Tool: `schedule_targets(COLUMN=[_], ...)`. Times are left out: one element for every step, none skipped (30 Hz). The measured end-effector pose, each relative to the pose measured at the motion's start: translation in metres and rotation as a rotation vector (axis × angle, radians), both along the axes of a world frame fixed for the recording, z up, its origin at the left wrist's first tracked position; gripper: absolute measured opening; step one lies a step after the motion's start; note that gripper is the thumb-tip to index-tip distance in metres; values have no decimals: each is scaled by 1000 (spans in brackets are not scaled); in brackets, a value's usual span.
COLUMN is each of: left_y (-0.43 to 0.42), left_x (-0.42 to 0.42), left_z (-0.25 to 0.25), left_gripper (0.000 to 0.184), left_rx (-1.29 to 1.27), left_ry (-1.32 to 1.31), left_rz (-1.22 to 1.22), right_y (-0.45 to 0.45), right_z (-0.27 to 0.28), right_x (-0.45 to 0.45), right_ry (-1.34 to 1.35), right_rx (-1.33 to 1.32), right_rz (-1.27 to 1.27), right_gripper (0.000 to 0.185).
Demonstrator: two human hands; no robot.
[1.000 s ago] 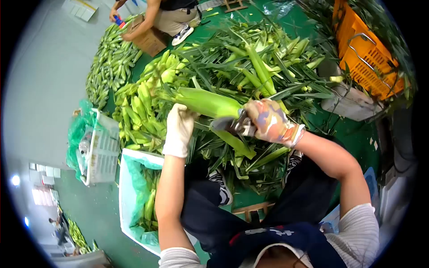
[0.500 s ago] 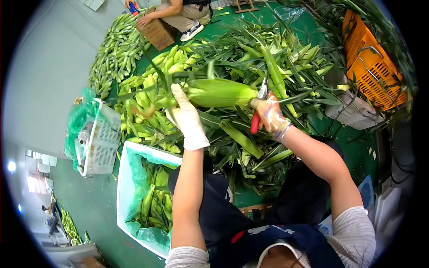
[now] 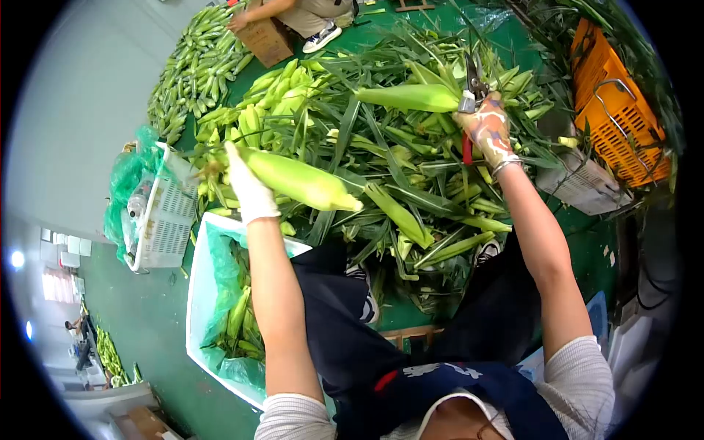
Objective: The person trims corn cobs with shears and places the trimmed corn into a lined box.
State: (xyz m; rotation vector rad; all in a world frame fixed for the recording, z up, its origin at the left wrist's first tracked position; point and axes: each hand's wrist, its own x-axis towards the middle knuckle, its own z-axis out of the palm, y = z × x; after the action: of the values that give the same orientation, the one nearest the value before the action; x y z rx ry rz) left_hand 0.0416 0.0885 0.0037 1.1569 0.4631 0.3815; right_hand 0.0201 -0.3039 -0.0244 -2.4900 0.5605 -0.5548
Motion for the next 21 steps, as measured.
schedule_targets(left_y=[-10, -23, -30, -39, -51, -63, -79, -94, -107, -119, -126, -132, -135, -137, -146, -148, -143, -135, -130, -121, -115], left_x=[-3, -4, 3, 8, 13, 17, 16, 14, 14, 9, 6, 2, -4, -13, -24, -36, -35, -37, -39, -37, -36], left_z=[2, 2, -5, -11, -18, -23, -24, -25, -26, -24, -26, -28, -30, -32, -40, -35, -35, -35, -27, -27, -25], left_gripper=[47, 46, 44, 43, 46, 49, 50, 50, 51, 52, 52, 52, 50, 48, 40, 31, 27, 23, 20, 20, 21], left_rx=[2, -1, -59, -107, -115, -117, -105, -90, -75, -95, -116, -141, -44, 59, 216, 237, 188, 135, 142, 153, 115], left_ry=[9, 16, 27, 42, 53, 69, 75, 84, 127, 189, 201, 212, 214, 217, 105, 121, 129, 142, 173, 173, 217], left_rz=[-43, -85, -110, -186, -262, -343, -382, -425, -447, -464, -475, -481, -516, -548, -477, -470, -521, -569, -620, -677, -760], right_y=[9, 15, 26, 43, 60, 77, 84, 90, 96, 100, 101, 103, 104, 105, 105, 103, 97, 93, 88, 84, 79], right_z=[4, 9, 12, 23, 34, 49, 41, 28, 16, 7, 2, -1, -4, -9, -12, -13, -12, -10, 6, 17, 13], right_x=[-5, -3, -17, -39, -62, -79, -85, -89, -93, -95, -95, -95, -94, -91, -89, -86, -81, -77, -73, -67, -58], right_ry=[-43, -1, -110, -116, -114, -3, 188, 378, 358, 334, 285, 293, 262, 230, 157, 155, 243, 337, 461, 492, 437], right_rx=[-164, -50, -97, -80, -49, 61, 242, 430, 537, 636, 576, 507, 480, 460, 435, 444, 456, 469, 487, 469, 472], right_rz=[-66, -61, 86, 251, 420, 597, 662, 718, 717, 716, 722, 672, 662, 654, 693, 691, 766, 842, 814, 760, 708], right_gripper=[61, 60, 59, 60, 60, 62, 65, 68, 70, 72, 73, 73, 73, 73, 74, 74, 78, 81, 87, 86, 86])
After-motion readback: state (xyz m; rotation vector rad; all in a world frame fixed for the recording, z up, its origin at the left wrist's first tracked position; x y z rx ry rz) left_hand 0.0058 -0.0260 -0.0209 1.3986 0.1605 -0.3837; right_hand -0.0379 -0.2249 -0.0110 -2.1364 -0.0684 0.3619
